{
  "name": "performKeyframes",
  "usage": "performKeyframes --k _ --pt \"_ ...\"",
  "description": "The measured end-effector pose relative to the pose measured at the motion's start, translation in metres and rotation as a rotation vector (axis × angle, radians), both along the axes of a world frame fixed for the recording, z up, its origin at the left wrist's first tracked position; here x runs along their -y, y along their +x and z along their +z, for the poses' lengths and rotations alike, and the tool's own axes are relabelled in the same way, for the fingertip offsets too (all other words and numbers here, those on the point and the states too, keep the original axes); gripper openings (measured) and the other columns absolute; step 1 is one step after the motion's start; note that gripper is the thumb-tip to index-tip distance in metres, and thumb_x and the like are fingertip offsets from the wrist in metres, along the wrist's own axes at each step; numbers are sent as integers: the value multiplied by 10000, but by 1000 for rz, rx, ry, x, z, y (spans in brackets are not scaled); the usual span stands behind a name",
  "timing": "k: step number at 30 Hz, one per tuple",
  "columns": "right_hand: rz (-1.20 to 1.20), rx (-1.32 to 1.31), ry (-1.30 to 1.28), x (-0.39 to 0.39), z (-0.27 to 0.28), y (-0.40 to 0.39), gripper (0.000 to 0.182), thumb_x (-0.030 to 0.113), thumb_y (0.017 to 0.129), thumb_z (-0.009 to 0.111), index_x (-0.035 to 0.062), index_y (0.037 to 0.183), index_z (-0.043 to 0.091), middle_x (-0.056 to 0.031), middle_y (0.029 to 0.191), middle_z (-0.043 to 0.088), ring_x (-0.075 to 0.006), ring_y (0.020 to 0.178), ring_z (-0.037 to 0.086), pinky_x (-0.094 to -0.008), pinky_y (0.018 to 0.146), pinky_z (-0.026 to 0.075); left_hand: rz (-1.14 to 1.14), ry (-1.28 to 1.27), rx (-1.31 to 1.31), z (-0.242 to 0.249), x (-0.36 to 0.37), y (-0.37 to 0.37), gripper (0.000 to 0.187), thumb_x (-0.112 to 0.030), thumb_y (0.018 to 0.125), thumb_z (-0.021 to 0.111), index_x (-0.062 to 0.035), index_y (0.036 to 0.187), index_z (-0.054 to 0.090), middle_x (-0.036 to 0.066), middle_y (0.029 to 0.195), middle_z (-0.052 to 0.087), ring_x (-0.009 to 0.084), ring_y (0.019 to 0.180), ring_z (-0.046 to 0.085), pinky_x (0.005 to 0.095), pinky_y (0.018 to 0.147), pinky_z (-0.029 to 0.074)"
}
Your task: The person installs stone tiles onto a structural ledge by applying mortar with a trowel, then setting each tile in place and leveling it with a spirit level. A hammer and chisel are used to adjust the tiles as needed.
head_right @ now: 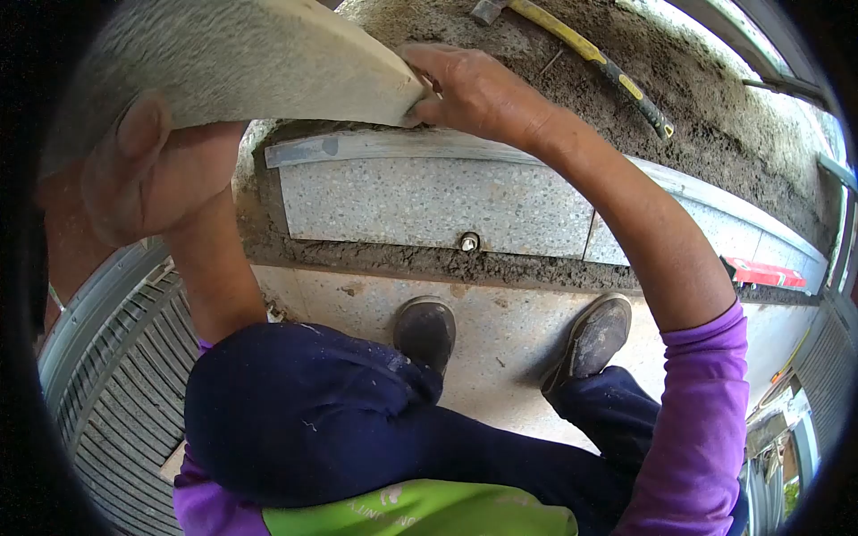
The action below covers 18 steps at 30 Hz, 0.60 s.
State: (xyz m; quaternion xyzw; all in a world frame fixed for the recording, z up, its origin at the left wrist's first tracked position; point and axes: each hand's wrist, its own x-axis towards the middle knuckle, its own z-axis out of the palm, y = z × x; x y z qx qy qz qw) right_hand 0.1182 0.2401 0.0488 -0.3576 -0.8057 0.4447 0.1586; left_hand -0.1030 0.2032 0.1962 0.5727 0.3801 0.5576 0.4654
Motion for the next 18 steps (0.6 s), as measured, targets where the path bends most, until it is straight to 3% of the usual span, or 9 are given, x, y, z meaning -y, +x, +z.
performKeyframes --k 7,10,18 --pt "31 14 95 5 -4 4 323 186 842 732 -2 1082 625 -221 1012 695 -392 1006 690 -485 909 538 -162 1 61 -14 -13 -30 735 -353 850 678 35 1420 422 227 1353 513 368 1305 477 536 1120 379" --pt "53 92 -12 3 10 7 297 190 838 701 -20 1038 639 -242 971 704 -399 983 695 -485 896 537 -289 4 77 -15 -21 -38 774 -363 844 674 29 1450 393 231 1386 487 383 1336 448 560 1138 356" --pt "189 150 -96 -12 26 18 239 166 865 662 -22 1013 662 -249 938 707 -398 963 699 -494 886 529 -838 32 17 -1 -57 -39 878 -389 829 662 12 1529 316 244 1475 420 423 1420 369 623 1188 294"
